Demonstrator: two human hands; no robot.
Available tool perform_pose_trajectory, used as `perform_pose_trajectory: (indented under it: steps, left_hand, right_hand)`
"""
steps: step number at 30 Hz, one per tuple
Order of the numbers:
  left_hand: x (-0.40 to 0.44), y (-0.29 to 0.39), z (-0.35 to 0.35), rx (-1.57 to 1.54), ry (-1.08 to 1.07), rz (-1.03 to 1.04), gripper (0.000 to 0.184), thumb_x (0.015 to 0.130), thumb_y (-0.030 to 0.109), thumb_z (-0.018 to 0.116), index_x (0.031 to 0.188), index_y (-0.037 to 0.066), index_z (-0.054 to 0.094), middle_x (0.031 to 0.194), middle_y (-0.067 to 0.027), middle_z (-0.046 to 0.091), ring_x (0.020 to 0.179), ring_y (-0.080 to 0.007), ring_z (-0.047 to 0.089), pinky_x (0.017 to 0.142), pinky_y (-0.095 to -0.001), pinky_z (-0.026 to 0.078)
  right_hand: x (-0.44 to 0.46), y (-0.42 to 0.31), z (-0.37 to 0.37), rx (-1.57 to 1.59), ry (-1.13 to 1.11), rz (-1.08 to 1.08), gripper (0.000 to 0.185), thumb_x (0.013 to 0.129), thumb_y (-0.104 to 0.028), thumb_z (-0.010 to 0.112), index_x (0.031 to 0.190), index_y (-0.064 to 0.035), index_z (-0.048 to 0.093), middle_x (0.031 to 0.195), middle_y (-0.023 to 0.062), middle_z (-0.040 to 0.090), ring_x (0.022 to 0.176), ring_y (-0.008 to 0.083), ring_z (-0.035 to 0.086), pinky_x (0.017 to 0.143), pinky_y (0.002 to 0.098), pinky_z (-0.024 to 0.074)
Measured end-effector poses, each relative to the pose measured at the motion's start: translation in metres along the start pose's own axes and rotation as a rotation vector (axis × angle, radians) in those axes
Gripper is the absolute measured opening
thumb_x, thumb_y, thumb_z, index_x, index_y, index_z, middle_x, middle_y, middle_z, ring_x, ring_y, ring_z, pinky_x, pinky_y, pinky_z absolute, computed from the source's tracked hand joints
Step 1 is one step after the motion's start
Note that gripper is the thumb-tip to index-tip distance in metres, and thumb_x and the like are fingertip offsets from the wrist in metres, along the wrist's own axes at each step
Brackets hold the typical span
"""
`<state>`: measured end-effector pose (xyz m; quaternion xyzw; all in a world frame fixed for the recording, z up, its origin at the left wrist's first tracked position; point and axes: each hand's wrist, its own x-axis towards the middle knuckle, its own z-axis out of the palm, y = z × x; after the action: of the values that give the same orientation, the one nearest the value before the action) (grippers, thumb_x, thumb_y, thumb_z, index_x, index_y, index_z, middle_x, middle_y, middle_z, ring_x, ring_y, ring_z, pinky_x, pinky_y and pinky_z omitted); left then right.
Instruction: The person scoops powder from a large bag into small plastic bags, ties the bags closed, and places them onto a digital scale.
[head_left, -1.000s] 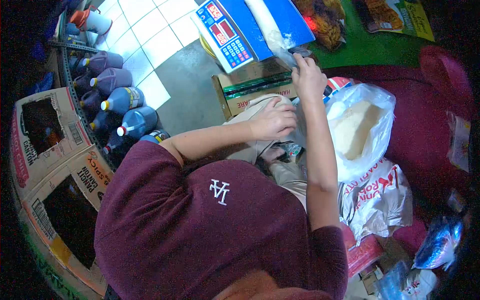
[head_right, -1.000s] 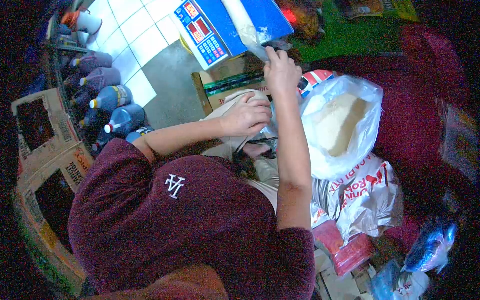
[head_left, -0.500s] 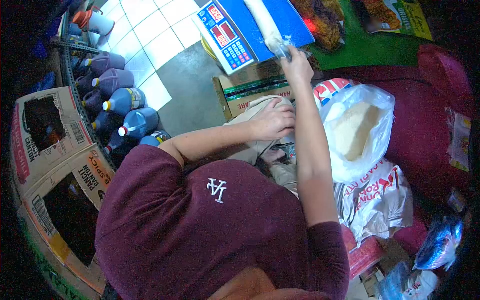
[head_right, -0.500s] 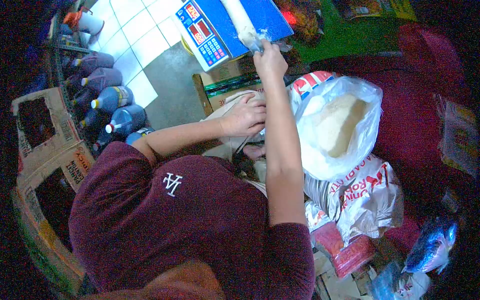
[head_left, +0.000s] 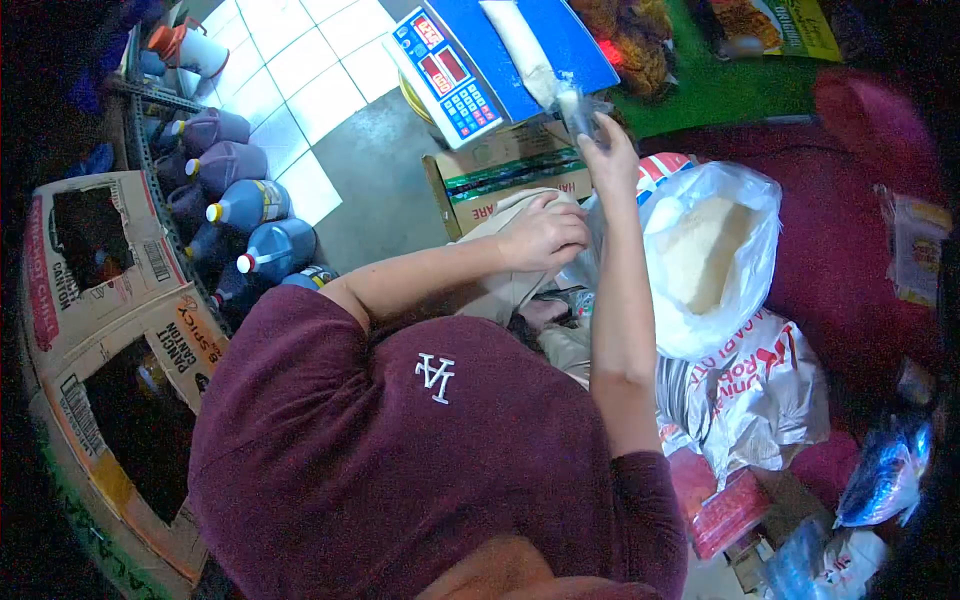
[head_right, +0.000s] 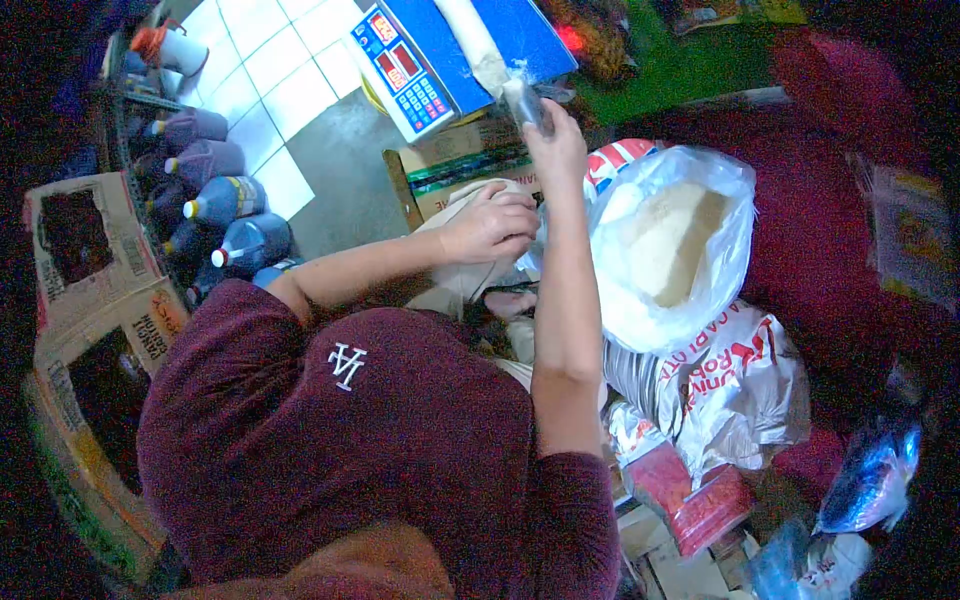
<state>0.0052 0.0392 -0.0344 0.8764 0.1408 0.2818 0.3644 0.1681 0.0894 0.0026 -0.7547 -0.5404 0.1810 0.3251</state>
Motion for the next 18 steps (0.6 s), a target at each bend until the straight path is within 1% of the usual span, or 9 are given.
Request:
perform_pose_trajectory:
  steps: [1,2,4,7,8,9,11,13,18]
  left_hand:
    - [0.0,-0.001,-0.001,-0.04,-0.003,-0.002,0.012,0.08,0.021,0.059,0.088,0.013,0.063,0.097,-0.0026,0.062,0.114,-0.0207,0.05,0.099,-0.0552,0.027]
    - [0.0,-0.002,-0.003,-0.035,-0.002,0.001,0.012,0.08,0.021,0.059,0.088,0.013,0.063,0.097,-0.0026,0.062,0.114,-0.0207,0.05,0.099,-0.0552,0.027]
    - [-0.002,-0.006,-0.012,-0.147,-0.078,0.009,0.015,0.082,0.021,0.058,0.091,0.011,0.064,0.104,-0.0051,0.061,0.117,-0.0242,0.049,0.101,-0.0516,0.028]
    - [-0.015,-0.024,-0.024,-0.302,-0.009,0.121,0.022,0.084,0.022,0.057,0.1,0.009,0.064,0.121,-0.012,0.056,0.124,-0.0297,0.043,0.106,-0.0457,0.028]
    - [-0.033,-0.025,-0.029,-0.267,-0.049,0.013,0.036,0.088,0.026,0.056,0.117,0.007,0.059,0.134,-0.0167,0.047,0.13,-0.0329,0.037,0.108,-0.0389,0.027]
    - [-0.049,-0.021,-0.034,-0.264,-0.046,0.012,0.036,0.088,0.026,0.056,0.117,0.007,0.059,0.134,-0.0167,0.047,0.13,-0.0329,0.037,0.108,-0.0389,0.027]
    - [-0.08,-0.015,-0.046,-0.593,-0.137,-0.44,0.051,0.093,0.039,0.048,0.131,0.005,0.05,0.141,-0.0177,0.04,0.133,-0.0313,0.033,0.109,-0.0385,0.026]
    - [-0.12,-0.026,-0.05,-0.633,-0.322,-0.763,0.066,0.094,0.053,0.04,0.137,0.004,0.042,0.14,-0.019,0.04,0.132,-0.0302,0.035,0.108,-0.0365,0.027]
    - [-0.142,-0.035,-0.078,-0.534,-0.559,-0.937,0.074,0.091,0.062,0.038,0.133,0.001,0.045,0.131,-0.022,0.049,0.123,-0.0302,0.045,0.104,-0.0377,0.033]
  right_hand:
    - [-0.003,0.002,-0.005,0.082,0.024,-0.005,0.048,0.076,-0.025,0.067,0.12,-0.009,0.058,0.109,0.0157,0.062,0.097,0.0298,0.061,0.085,0.0377,0.0476]
    - [-0.008,0.002,-0.012,0.116,0.076,-0.027,0.045,0.079,-0.014,0.069,0.121,-0.0023,0.057,0.103,0.0084,0.063,0.086,0.0145,0.059,0.079,0.0275,0.0479]
    - [-0.024,-0.006,-0.039,0.414,0.097,0.039,0.046,0.08,-0.015,0.069,0.123,-0.003,0.056,0.105,0.0078,0.062,0.089,0.013,0.057,0.078,0.0264,0.0474]
    - [-0.056,-0.032,-0.105,0.243,0.177,0.058,0.041,0.082,-0.011,0.065,0.122,-0.0068,0.058,0.109,0.0088,0.061,0.093,0.0157,0.058,0.081,0.0286,0.0474]
    - [-0.067,-0.011,-0.119,0.17,0.264,0.052,0.044,0.082,-0.014,0.066,0.124,-0.0072,0.056,0.109,0.0093,0.061,0.09,0.0156,0.059,0.078,0.028,0.0478]
    - [-0.079,-0.01,-0.138,0.182,0.263,0.186,0.046,0.082,-0.014,0.066,0.126,-0.0075,0.055,0.109,0.01,0.061,0.089,0.0159,0.058,0.077,0.0279,0.0479]
    - [-0.097,0.02,-0.163,0.163,0.387,0.182,0.048,0.082,-0.014,0.066,0.128,-0.0078,0.054,0.108,0.0103,0.061,0.09,0.0165,0.057,0.078,0.0283,0.0471]
    - [-0.113,0.063,-0.181,0.152,0.451,0.269,0.049,0.082,-0.014,0.066,0.128,-0.0066,0.053,0.106,0.0105,0.061,0.09,0.0171,0.056,0.08,0.0288,0.0459]
    - [-0.136,0.147,-0.194,0.041,0.488,0.295,0.052,0.084,-0.016,0.068,0.132,-0.0052,0.049,0.107,0.0127,0.06,0.088,0.0174,0.059,0.074,0.0273,0.048]
